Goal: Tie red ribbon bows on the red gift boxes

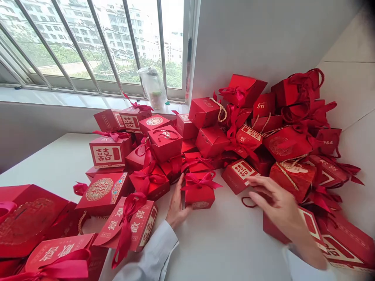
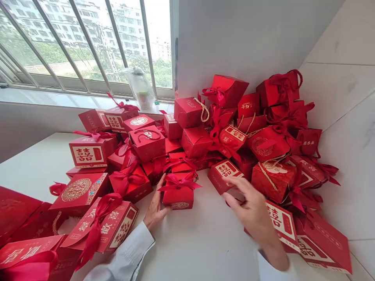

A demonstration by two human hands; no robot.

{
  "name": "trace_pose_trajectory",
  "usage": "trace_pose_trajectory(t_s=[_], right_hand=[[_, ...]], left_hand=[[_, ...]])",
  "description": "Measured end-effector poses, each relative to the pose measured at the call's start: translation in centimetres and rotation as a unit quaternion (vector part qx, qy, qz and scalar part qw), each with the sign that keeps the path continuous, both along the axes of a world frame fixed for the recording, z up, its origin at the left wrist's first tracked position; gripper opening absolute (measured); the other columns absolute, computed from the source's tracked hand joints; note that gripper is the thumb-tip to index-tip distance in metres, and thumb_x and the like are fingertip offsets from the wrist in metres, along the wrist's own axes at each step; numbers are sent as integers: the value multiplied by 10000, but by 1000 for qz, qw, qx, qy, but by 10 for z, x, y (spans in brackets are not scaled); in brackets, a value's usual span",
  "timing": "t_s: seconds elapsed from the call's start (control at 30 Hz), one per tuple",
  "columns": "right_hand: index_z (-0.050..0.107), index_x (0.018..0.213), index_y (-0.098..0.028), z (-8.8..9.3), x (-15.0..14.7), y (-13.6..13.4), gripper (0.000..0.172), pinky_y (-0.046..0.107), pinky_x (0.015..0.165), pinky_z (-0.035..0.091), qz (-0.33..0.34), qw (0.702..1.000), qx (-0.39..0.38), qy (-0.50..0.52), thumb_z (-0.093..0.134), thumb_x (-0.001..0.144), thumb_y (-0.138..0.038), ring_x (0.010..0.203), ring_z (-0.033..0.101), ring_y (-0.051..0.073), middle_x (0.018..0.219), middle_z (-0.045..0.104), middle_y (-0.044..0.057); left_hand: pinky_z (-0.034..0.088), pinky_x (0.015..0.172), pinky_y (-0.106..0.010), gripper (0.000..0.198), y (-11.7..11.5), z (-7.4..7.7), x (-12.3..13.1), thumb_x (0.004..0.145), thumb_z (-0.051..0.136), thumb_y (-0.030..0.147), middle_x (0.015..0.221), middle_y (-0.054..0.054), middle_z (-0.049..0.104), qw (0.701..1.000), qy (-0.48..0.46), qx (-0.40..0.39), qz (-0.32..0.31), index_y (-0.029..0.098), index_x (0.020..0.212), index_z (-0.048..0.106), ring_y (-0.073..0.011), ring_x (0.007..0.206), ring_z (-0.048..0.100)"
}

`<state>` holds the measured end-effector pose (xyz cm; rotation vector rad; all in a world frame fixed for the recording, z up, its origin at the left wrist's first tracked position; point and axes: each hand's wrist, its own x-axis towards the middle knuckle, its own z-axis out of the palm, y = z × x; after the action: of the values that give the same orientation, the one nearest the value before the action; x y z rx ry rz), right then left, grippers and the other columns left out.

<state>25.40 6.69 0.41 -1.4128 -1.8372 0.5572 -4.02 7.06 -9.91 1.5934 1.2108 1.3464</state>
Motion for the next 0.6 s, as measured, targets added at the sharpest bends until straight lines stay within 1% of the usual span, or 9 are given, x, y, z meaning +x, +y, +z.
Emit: trace_pose_trajectory(t_s=[0.03,0.1,0.13,0.2,0.27,0.3,0.4,0.5,0.6], right_hand=[[583,1150,-247,-2,-28,15,321,362,868,523,38,999,-30,24,567,849,-357,1010,630,228,1162,625,77],[573,1169,-231,-4,-73,42,385,336,824,530,95,991,-71,57,608,815,-380,969,636,214,1125,640,76],[566,1182,-228,-5,-88,52,415,321,794,532,124,986,-90,62,620,803,-390,959,635,210,1132,640,74],[570,1190,-223,-3,-105,64,437,297,741,522,156,981,-107,52,627,795,-399,920,634,201,1114,649,68],[615,1132,-215,0,-107,68,364,283,703,504,174,978,-114,23,609,807,-378,865,635,193,1062,671,58],[639,1086,-210,2,-106,69,315,281,696,496,182,976,-118,11,600,811,-356,839,636,190,1028,683,52],[672,952,-189,3,-99,71,205,280,717,486,208,969,-130,12,569,810,-293,811,639,186,942,702,42],[664,885,-177,1,-95,75,178,269,693,487,208,966,-150,27,553,800,-287,767,639,181,837,702,30],[655,867,-177,2,-92,76,161,253,653,479,174,973,-148,40,561,770,-267,720,632,169,796,690,21]], left_hand=[[204,1148,-495,958,-3,4,0,620,496,85,1530,-89,254,1000,-12,-10,3,236,1488,121,-307,1409,231],[189,1155,-483,929,-9,17,1,645,479,101,1546,-73,217,1000,-27,-4,14,235,1490,116,-298,1423,191],[200,1152,-477,893,-12,26,1,678,488,128,1547,-74,211,999,-29,9,22,230,1488,124,-299,1423,190],[283,1117,-460,754,-15,47,2,772,503,219,1506,-100,290,997,-22,33,61,218,1462,197,-294,1380,293],[363,1057,-434,502,-12,70,2,853,479,273,1351,-116,467,993,34,9,115,203,1342,392,-265,1259,453],[385,1032,-428,441,-9,81,2,853,499,283,1273,-119,514,989,85,-9,123,189,1282,456,-262,1207,490],[451,915,-407,362,5,102,0,822,526,195,1092,-105,576,971,225,-60,60,175,1183,547,-246,1023,572],[471,783,-323,313,17,109,-1,757,536,80,936,-56,610,958,274,-73,30,175,1047,610,-195,855,590],[432,647,-244,171,24,109,-1,739,529,58,735,-4,584,962,259,-67,42,169,817,634,-145,709,552]])
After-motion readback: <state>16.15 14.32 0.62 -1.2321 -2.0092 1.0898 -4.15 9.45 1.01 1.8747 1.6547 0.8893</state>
